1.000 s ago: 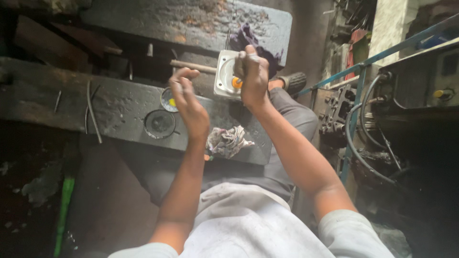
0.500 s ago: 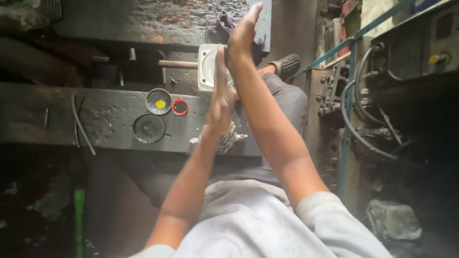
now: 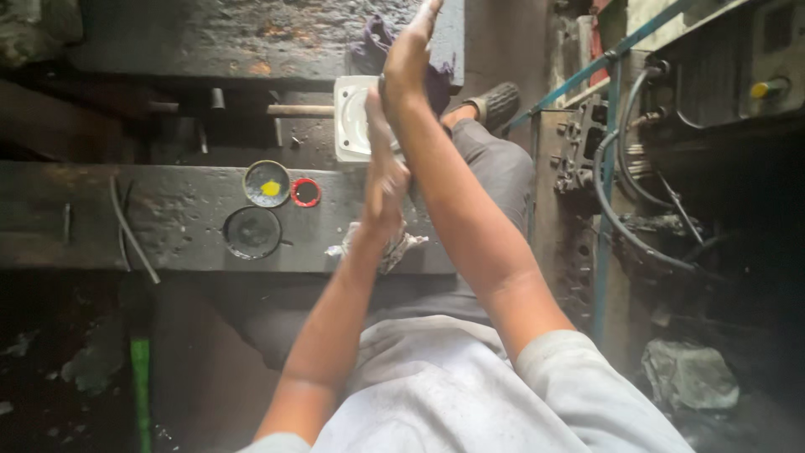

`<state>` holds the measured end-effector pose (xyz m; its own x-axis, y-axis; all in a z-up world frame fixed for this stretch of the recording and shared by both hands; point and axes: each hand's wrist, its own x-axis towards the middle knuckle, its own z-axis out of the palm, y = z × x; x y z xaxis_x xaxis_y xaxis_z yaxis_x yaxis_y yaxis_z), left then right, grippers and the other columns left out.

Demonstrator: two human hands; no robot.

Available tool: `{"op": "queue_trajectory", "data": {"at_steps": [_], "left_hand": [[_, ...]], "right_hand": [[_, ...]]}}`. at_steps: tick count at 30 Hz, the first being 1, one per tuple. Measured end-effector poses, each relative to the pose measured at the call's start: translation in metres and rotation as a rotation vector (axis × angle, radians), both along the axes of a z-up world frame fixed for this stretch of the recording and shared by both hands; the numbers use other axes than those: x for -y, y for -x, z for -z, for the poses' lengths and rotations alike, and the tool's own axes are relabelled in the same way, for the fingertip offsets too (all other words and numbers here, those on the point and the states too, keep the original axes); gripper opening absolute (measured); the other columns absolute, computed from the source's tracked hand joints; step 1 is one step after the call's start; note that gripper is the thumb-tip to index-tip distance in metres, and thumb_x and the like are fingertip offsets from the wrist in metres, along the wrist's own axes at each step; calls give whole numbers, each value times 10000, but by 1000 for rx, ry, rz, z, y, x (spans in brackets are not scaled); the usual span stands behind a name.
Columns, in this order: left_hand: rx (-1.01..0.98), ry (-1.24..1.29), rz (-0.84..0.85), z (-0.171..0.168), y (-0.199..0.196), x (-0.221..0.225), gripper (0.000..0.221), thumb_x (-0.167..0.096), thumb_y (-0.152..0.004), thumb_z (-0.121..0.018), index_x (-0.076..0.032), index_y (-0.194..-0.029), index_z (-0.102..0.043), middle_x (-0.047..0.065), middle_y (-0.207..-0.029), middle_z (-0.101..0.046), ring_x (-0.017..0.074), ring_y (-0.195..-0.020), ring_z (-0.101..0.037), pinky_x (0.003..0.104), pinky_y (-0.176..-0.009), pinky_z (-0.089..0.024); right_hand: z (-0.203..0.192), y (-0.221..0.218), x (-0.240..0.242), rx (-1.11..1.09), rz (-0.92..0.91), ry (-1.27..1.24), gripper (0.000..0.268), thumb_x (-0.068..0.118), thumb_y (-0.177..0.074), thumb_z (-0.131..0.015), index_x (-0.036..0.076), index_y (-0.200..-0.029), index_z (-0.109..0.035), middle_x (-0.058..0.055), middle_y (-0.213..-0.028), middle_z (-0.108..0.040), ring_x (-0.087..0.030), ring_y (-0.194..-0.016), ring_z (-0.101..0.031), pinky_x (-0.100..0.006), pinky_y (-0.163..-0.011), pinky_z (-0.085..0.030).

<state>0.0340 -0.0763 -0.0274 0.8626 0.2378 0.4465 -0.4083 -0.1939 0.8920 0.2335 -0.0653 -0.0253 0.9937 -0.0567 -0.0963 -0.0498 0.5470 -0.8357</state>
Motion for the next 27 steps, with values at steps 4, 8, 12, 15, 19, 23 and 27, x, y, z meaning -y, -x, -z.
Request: {"op": "queue_trajectory", "data": {"at_steps": [4,8,12,15,19,23,27], "left_hand": [[-30,586,363,5,-73,-55,833,-747,-1059,-269,-320,-1689,70,161,-1757,-121,282,-1629,-159,458,-1315,-140],[-150,661,428,3,-85,-67,823,-719,-1071,-219,-278,-1689,98,156,-1795,-77,288,-1680,-82,445,-1350,-86],[-77,128,103,5,15,-22,773,-626,-1155,-214,-117,-1686,20,163,-1787,32,230,-1632,35,373,-1366,7],[-106,251,146,0,68,-6,804,-509,-1140,-328,-92,-1703,68,204,-1798,-144,269,-1703,-102,405,-1392,-35],[-445,224,-103,24,100,2,465,-225,-1018,-624,-10,-1409,-494,207,-1120,-635,257,-949,-626,370,-823,-508],[-291,-133,-214,49,97,18,172,-189,-964,-685,-70,-1087,-707,85,-768,-727,174,-650,-729,299,-604,-550],[-319,-216,-271,54,87,21,131,-160,-925,-693,-91,-1033,-718,91,-776,-736,205,-651,-725,322,-597,-546]], "right_hand": [[33,132,22,389,-375,389,762,484,-1146,-247,25,-1692,20,-144,-1764,-35,-189,-1655,-46,-315,-1356,-36],[40,114,10,-25,-273,16,697,480,-1121,-203,-18,-1609,-178,-193,-1710,-186,-264,-1578,-150,-351,-1272,-130],[63,7,-5,192,126,288,646,387,-1138,-285,-37,-1624,-256,-178,-1699,-272,-232,-1567,-257,-301,-1277,-162],[46,9,4,272,4,303,512,308,-1124,-388,-35,-1502,-405,-152,-1517,-450,-206,-1394,-415,-304,-1183,-306],[-25,77,74,545,-462,484,343,204,-1104,-526,-33,-1339,-604,-117,-1274,-686,-171,-1164,-625,-307,-1058,-498],[-68,113,86,696,-653,643,242,60,-1090,-645,-25,-1315,-669,-102,-1203,-730,-153,-1126,-665,-290,-1020,-520],[-68,107,91,726,-536,555,167,82,-1019,-728,-18,-1153,-735,-89,-1069,-731,-153,-1040,-669,-296,-928,-554]]}}
